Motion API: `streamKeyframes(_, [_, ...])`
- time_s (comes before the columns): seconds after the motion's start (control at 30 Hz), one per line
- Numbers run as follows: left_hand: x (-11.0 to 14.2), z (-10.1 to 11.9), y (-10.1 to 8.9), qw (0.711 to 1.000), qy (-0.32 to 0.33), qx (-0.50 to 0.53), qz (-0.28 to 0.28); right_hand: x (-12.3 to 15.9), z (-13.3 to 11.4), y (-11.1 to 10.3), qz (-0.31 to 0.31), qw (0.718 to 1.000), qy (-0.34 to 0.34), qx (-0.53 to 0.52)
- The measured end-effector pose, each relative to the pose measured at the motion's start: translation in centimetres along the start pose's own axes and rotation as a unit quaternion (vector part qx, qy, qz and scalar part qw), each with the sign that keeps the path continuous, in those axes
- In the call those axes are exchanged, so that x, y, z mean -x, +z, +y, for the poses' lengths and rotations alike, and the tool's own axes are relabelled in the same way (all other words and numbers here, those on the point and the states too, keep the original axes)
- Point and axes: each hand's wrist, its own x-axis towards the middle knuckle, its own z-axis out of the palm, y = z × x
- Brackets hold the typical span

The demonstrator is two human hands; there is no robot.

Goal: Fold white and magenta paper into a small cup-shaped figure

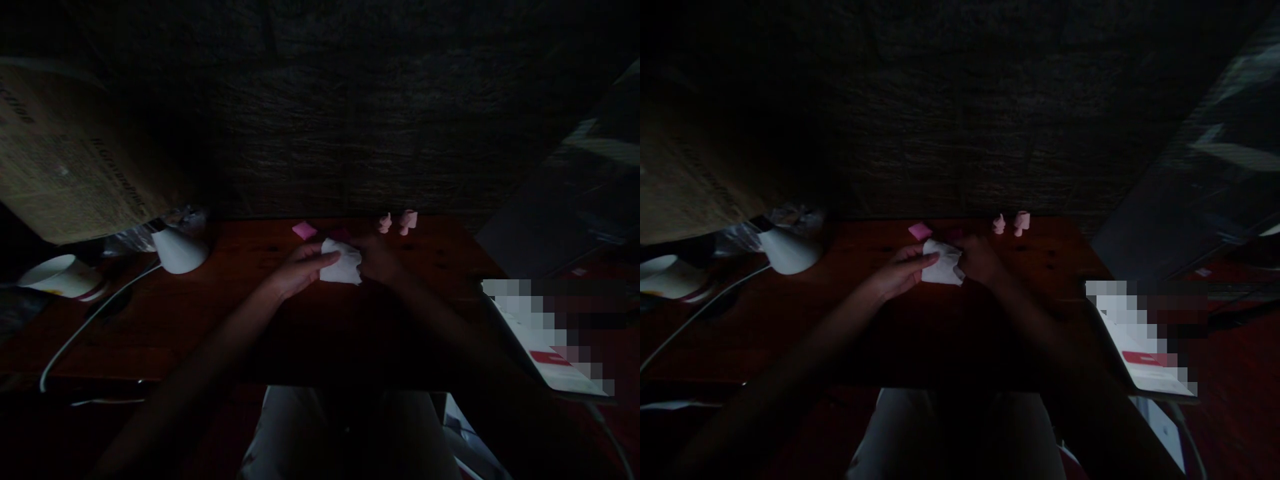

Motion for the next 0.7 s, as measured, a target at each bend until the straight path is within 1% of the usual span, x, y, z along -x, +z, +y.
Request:
streamKeyframes(0.13, [-0.16,-0.02,0.04,1.0,-0.007,0.025,0.01,-0.11,0.03,-0.1,0.019,0.999,0.025,0.023])
streamKeyframes(0.2, [-0.26,-0.04,0.13,1.0,-0.007,0.027,0.009,-0.15,-0.1,-0.21,0.019,0.998,0.05,0.021])
streamKeyframes(0.3, [-0.38,-0.01,0.21,0.999,-0.001,0.037,0.02,-0.17,-0.34,-0.41,0.014,0.996,0.079,-0.041])
streamKeyframes(0.4, [-0.42,0.1,0.22,0.997,0.017,0.062,0.037,-0.13,-0.37,-0.6,-0.007,0.989,0.095,-0.115])
streamKeyframes(0.47, [-0.43,0.17,0.26,0.995,0.023,0.079,0.047,-0.05,-0.2,-0.65,-0.023,0.984,0.115,-0.131])
streamKeyframes(0.53, [-0.47,0.2,0.34,0.994,0.017,0.091,0.057,0.02,0.03,-0.57,-0.024,0.981,0.132,-0.142])
streamKeyframes(0.63, [-0.63,0.2,0.46,0.991,-0.004,0.11,0.073,0.05,0.2,-0.22,0.002,0.973,0.128,-0.192])
streamKeyframes(0.7, [-0.78,0.2,0.44,0.988,-0.019,0.127,0.085,0.01,0.04,0.02,-0.001,0.96,0.111,-0.255])
